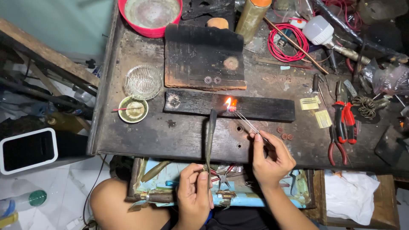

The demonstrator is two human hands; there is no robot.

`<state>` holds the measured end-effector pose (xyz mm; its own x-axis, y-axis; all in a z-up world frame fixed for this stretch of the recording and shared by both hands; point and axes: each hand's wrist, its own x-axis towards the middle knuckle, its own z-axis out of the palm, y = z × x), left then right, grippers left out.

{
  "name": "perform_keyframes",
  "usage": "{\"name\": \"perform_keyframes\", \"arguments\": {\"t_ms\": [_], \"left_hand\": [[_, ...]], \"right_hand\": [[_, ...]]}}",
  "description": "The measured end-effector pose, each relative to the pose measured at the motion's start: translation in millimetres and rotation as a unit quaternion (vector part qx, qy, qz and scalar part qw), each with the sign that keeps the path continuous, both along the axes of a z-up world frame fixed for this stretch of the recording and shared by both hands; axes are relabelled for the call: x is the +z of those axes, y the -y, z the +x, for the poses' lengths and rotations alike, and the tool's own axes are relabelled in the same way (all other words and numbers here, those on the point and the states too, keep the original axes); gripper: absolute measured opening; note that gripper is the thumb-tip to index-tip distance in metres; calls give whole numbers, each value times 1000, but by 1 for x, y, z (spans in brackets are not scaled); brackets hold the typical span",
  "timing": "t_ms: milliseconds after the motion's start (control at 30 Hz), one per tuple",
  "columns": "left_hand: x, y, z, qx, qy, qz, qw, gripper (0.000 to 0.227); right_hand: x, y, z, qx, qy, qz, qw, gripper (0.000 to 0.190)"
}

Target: Soldering small jewelry components on a charcoal block using a gas torch and tweezers at a workbench.

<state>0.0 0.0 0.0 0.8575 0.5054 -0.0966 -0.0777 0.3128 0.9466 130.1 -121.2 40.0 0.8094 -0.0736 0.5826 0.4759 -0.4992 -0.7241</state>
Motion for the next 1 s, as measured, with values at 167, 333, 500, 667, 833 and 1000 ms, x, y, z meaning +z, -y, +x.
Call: {"name": "perform_keyframes", "arguments": {"t_ms": [167,333,500,667,833,1000], "left_hand": [[1,-5,1,-9,11,-5,1000,26],[34,-55,-7,150,29,41,987,30],[66,-185,0,458,-15,266,848,25],[22,-338,57,314,-72,249,913,23],[-22,-387,130,116,-110,348,924,34],[-26,-367,124,81,-95,448,885,20]], "right_hand": [[-9,5,0,-9,13,-9,1000,14],[-9,8,0,-6,18,-3,1000,17],[-11,9,0,15,20,-3,1000,16],[-11,8,1,18,31,1,999,16],[-13,11,-1,5,41,8,999,16],[-21,13,11,44,115,48,991,13]]}}
